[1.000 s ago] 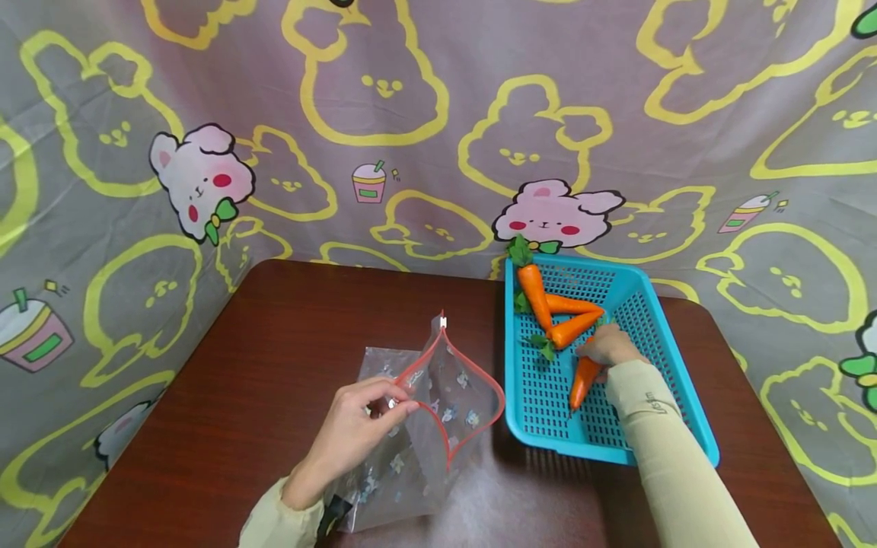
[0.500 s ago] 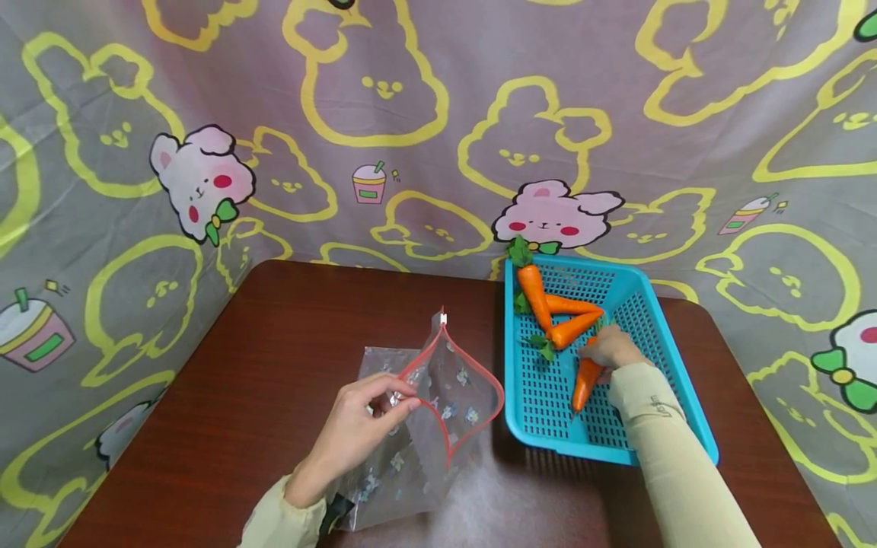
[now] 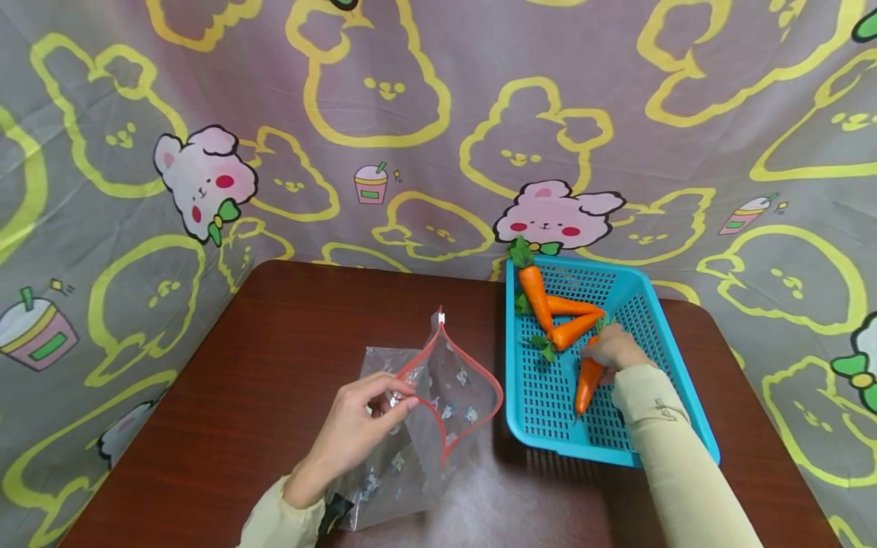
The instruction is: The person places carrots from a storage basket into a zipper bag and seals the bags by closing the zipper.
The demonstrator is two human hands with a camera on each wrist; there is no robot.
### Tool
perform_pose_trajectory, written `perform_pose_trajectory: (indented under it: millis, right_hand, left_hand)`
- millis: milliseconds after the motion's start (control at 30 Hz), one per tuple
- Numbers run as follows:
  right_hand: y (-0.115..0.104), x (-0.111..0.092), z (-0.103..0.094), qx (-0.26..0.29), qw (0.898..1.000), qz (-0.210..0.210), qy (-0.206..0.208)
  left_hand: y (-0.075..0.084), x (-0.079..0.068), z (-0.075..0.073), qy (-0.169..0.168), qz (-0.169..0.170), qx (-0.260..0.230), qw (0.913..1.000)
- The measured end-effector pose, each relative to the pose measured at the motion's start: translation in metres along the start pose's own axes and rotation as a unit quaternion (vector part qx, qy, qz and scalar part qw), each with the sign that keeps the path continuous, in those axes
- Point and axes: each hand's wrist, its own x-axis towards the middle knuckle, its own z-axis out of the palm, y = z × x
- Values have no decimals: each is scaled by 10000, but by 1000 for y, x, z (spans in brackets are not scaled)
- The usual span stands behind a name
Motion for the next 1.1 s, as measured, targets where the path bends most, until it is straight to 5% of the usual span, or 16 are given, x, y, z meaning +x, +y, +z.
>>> perform_pose_trajectory:
  millis: [567, 1100]
  right_hand:
    - [3, -9, -9, 309, 9984, -465, -38]
    - [1, -19, -18, 601, 9959, -647, -175]
  left_hand:
    - [2, 2, 2, -5, 39, -18, 10000]
    - [4, 9, 9, 21, 530, -44, 9986]
